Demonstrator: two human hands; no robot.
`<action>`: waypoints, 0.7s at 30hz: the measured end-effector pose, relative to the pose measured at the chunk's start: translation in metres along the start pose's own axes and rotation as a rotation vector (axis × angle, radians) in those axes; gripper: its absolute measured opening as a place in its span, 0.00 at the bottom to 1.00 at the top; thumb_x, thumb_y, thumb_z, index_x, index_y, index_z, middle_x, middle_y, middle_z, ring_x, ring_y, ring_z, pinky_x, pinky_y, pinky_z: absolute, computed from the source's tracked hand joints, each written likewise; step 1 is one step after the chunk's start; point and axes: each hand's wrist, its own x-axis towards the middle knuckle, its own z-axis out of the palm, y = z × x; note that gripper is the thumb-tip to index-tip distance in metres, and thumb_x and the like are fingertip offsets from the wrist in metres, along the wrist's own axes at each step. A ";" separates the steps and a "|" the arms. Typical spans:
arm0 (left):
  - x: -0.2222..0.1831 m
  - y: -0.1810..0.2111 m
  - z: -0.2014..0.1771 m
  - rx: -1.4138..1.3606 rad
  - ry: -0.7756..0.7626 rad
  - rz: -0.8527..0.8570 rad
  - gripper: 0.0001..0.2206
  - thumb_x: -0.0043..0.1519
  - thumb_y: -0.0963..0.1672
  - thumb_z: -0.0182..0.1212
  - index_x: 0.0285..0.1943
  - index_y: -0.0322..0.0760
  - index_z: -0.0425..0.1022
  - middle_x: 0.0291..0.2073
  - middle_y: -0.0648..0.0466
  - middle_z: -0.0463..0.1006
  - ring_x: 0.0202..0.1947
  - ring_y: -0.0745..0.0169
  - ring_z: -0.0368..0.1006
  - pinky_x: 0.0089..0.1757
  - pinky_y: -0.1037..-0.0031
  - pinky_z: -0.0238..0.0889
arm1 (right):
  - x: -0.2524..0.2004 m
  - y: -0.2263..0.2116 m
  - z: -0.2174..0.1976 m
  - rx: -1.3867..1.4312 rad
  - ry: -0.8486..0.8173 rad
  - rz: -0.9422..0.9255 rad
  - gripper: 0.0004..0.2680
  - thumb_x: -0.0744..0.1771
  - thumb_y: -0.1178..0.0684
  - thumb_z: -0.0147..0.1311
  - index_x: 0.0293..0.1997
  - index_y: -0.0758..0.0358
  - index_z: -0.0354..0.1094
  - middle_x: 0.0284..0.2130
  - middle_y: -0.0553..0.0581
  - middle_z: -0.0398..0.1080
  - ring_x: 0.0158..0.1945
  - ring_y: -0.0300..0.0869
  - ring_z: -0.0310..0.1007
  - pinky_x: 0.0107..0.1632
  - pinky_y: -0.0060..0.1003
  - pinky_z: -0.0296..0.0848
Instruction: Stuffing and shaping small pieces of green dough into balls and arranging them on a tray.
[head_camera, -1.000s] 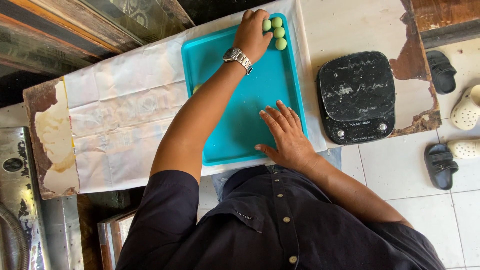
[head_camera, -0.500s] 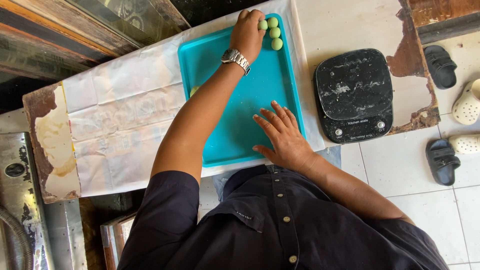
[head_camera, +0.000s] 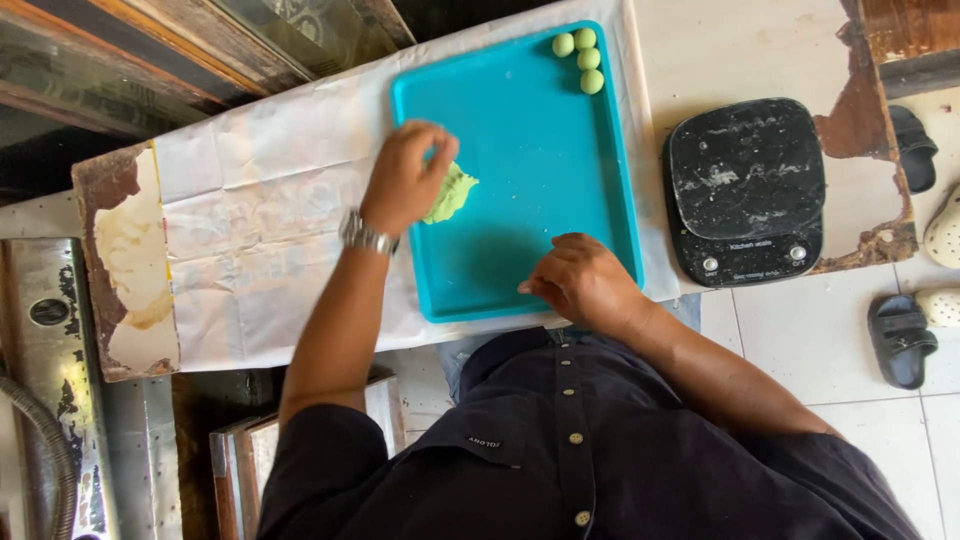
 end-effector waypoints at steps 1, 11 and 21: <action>-0.018 0.001 0.004 0.003 0.002 0.002 0.12 0.73 0.48 0.60 0.42 0.36 0.79 0.37 0.47 0.78 0.46 0.42 0.77 0.50 0.56 0.66 | 0.010 -0.001 -0.003 0.000 0.003 -0.003 0.07 0.64 0.47 0.70 0.30 0.51 0.75 0.24 0.48 0.75 0.36 0.48 0.81 0.54 0.46 0.80; -0.056 0.016 0.023 0.307 -0.149 -0.134 0.53 0.52 0.51 0.81 0.82 0.41 0.44 0.67 0.36 0.62 0.70 0.27 0.57 0.64 0.27 0.40 | 0.103 0.038 0.054 -0.339 -0.320 0.148 0.28 0.62 0.34 0.69 0.65 0.56 0.67 0.49 0.60 0.72 0.51 0.57 0.77 0.50 0.53 0.77; -0.052 0.002 0.040 0.313 -0.092 -0.181 0.54 0.50 0.45 0.75 0.85 0.45 0.38 0.55 0.47 0.69 0.63 0.40 0.62 0.68 0.34 0.35 | 0.130 0.057 0.099 -0.118 -0.340 0.247 0.24 0.67 0.41 0.66 0.67 0.61 0.64 0.52 0.64 0.72 0.57 0.63 0.76 0.54 0.59 0.78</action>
